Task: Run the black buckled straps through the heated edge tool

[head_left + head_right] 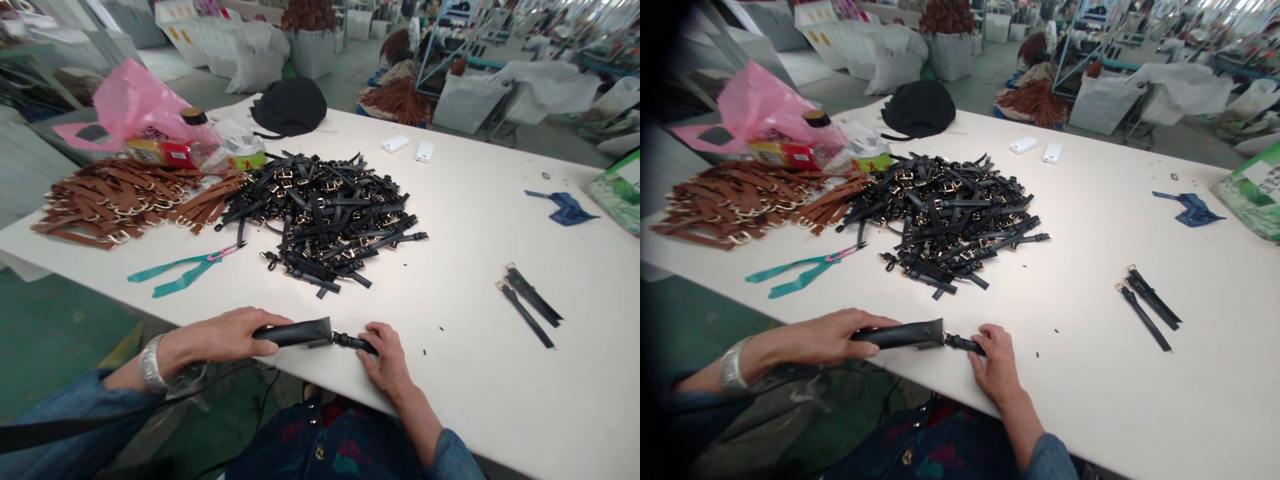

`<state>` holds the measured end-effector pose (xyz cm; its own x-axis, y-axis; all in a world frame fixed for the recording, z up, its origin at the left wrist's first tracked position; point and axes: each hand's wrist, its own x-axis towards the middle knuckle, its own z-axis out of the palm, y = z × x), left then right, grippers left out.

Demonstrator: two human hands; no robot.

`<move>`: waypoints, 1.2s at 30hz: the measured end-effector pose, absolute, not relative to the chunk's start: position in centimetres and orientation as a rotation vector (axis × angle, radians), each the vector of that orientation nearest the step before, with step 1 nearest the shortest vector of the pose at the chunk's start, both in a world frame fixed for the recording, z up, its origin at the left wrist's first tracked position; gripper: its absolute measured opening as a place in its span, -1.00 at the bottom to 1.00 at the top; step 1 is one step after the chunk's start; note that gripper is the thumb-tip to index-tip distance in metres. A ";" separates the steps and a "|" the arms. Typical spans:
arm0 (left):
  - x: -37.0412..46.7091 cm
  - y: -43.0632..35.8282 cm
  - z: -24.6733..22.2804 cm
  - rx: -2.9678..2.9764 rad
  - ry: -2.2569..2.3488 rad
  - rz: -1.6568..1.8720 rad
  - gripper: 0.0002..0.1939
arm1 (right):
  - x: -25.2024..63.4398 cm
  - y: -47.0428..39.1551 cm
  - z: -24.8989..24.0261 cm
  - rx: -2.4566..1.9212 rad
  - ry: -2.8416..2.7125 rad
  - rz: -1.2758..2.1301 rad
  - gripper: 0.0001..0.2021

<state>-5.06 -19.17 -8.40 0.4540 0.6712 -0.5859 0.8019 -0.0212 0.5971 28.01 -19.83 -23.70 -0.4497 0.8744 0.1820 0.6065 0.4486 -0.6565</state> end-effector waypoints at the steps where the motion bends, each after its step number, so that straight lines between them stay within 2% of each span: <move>1: -4.8 -19.4 -8.0 1.756 1.274 -0.176 -0.51 | 28.1 -19.8 -23.7 -1.243 -2.191 0.701 -0.73; 6: -0.8 -19.5 -6.2 1.840 1.314 -0.251 -0.50 | 28.2 -19.6 -24.1 -1.210 -2.143 0.753 -0.74; 11: 3.6 -18.3 -5.2 1.934 1.347 -0.469 -0.51 | 28.4 -19.5 -24.1 -1.161 -2.117 0.826 -0.75; 36: 6.7 -16.0 -4.0 2.039 1.329 -0.703 -0.58 | 28.8 -19.3 -23.9 -1.098 -2.100 0.864 -0.75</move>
